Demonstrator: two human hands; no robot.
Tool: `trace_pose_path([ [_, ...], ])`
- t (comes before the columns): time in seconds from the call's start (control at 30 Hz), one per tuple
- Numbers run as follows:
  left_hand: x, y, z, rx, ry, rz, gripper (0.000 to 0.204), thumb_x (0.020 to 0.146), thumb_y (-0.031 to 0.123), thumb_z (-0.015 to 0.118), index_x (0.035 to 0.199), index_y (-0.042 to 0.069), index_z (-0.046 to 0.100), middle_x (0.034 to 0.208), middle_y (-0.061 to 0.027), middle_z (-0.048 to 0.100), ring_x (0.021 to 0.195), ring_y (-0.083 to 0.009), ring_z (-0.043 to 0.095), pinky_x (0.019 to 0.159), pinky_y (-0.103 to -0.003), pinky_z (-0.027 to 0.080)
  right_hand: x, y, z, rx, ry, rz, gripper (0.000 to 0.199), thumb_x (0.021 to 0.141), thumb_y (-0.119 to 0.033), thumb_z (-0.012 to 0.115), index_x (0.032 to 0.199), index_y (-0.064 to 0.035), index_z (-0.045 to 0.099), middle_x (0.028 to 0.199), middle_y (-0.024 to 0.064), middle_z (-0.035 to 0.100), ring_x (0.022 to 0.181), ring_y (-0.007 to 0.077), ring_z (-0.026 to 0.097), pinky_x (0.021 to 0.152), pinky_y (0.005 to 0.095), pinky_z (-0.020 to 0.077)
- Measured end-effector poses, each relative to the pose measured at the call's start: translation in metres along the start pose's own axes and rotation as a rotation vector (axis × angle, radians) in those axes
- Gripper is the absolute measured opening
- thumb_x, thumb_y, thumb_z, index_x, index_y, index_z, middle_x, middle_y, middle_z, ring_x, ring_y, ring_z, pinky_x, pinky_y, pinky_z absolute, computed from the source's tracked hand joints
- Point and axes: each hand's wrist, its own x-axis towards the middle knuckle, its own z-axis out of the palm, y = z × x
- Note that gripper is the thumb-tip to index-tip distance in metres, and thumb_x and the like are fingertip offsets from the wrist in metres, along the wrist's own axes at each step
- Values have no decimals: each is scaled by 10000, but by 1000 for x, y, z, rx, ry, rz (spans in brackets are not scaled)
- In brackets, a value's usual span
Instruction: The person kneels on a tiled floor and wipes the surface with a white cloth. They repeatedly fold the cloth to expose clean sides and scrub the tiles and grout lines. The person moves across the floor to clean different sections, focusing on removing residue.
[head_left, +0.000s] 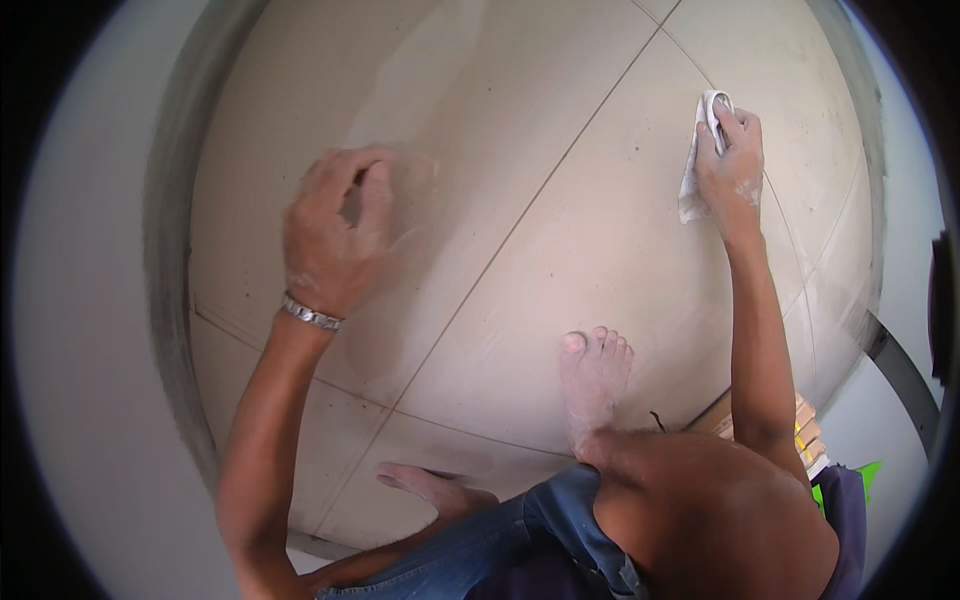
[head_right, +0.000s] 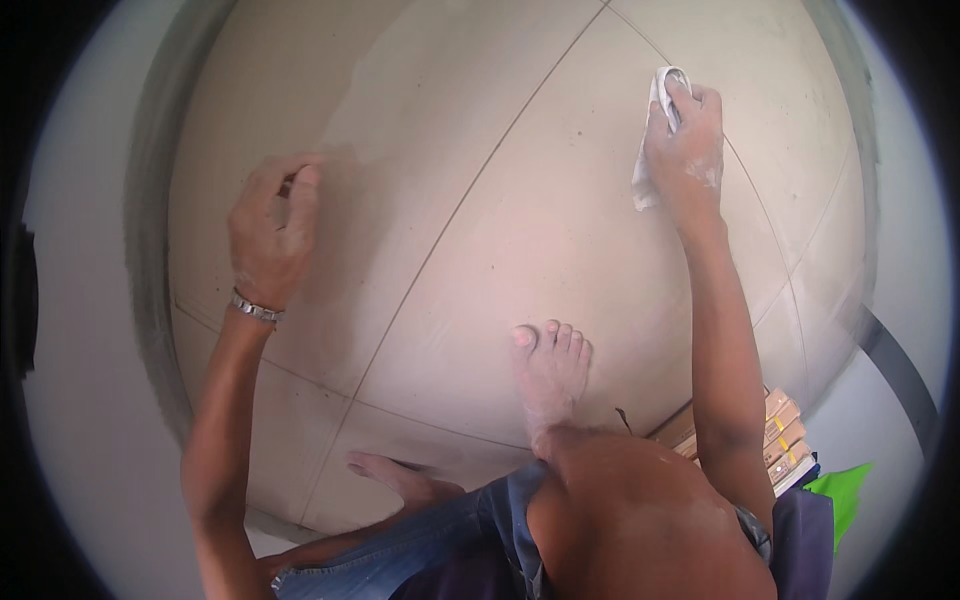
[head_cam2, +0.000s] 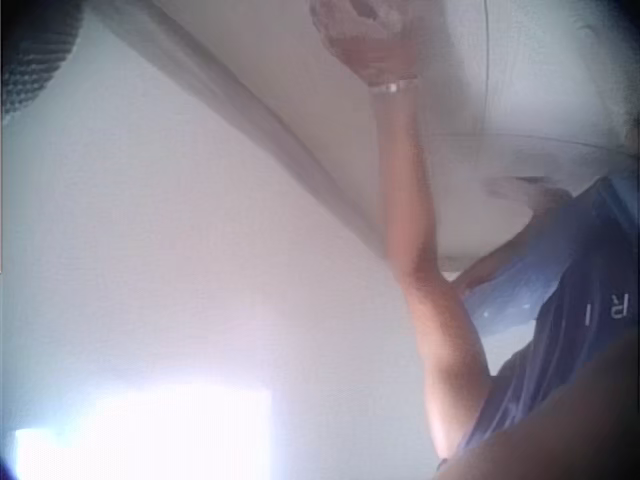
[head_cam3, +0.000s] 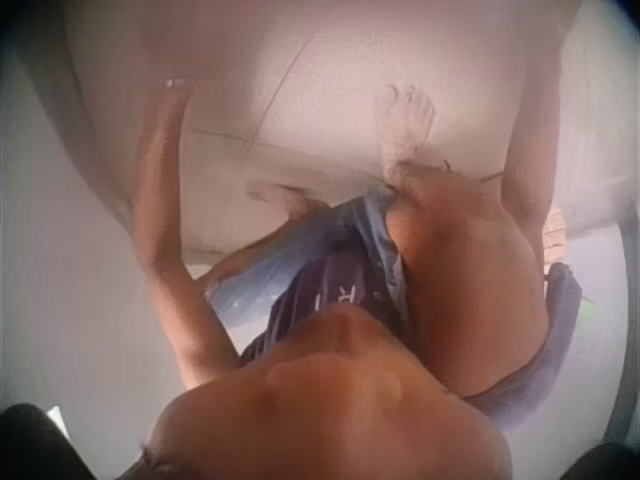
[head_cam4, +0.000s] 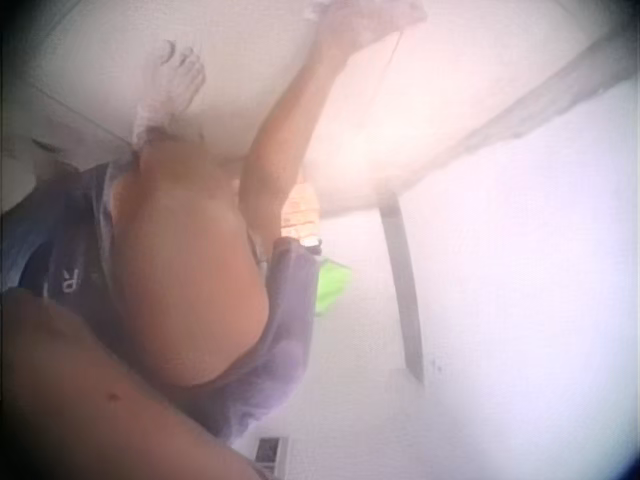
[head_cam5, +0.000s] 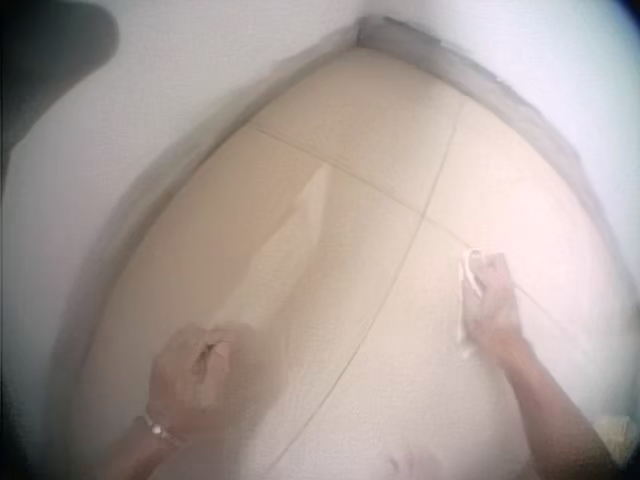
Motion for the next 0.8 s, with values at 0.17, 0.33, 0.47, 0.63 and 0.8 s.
trace_pose_path([
  [0.17, -4, -87, -24, 388, 21, 430, 264, 881, 54, 662, 1138, 91, 708, 1173, -107, 647, 1098, -301, 617, 922, -428, 493, -2, -31, 17, -72, 64, -95, 324, 1001, -216, 635, 1231, -3, 718, 1299, 204, 560, 1111, 367, 620, 969, 432, 512],
  [0.33, -1, -94, -21, 306, -43, 458, 355, 857, 25, 624, 1203, 83, 672, 1256, -126, 616, 1191, -328, 581, 1043, -477, 421, -1, -19, -7, -55, 55, 13, 277, 999, -132, 597, 1218, 5, 698, 1203, 173, 630, 1079, 369, 645, 940, 423, 523],
  [0.47, -1, -99, -19, 320, -47, 468, 344, 870, 89, 608, 1210, 89, 657, 1298, -105, 607, 1258, -323, 558, 1086, -480, 384, -13, -35, -38, -48, 54, -51, 232, 987, -93, 576, 1171, 6, 677, 1138, 156, 651, 1051, 351, 652, 915, 442, 516],
  [0.63, 3, -95, -8, 289, -70, 507, 332, 884, 170, 595, 1209, 111, 623, 1378, -80, 574, 1332, -302, 506, 1121, -492, 348, -54, -58, -79, -90, 85, -8, 222, 955, -118, 573, 1108, 4, 677, 1026, 201, 668, 962, 329, 674, 851, 430, 531],
  [0.8, 2, -102, -5, 296, -34, 524, 330, 883, 202, 598, 1203, 123, 615, 1397, -64, 555, 1340, -290, 493, 1123, -498, 349, -109, -86, -138, 195, 41, 302, 215, 921, -144, 600, 1048, -3, 700, 880, 173, 695, 773, 309, 694, 723, 384, 549],
])
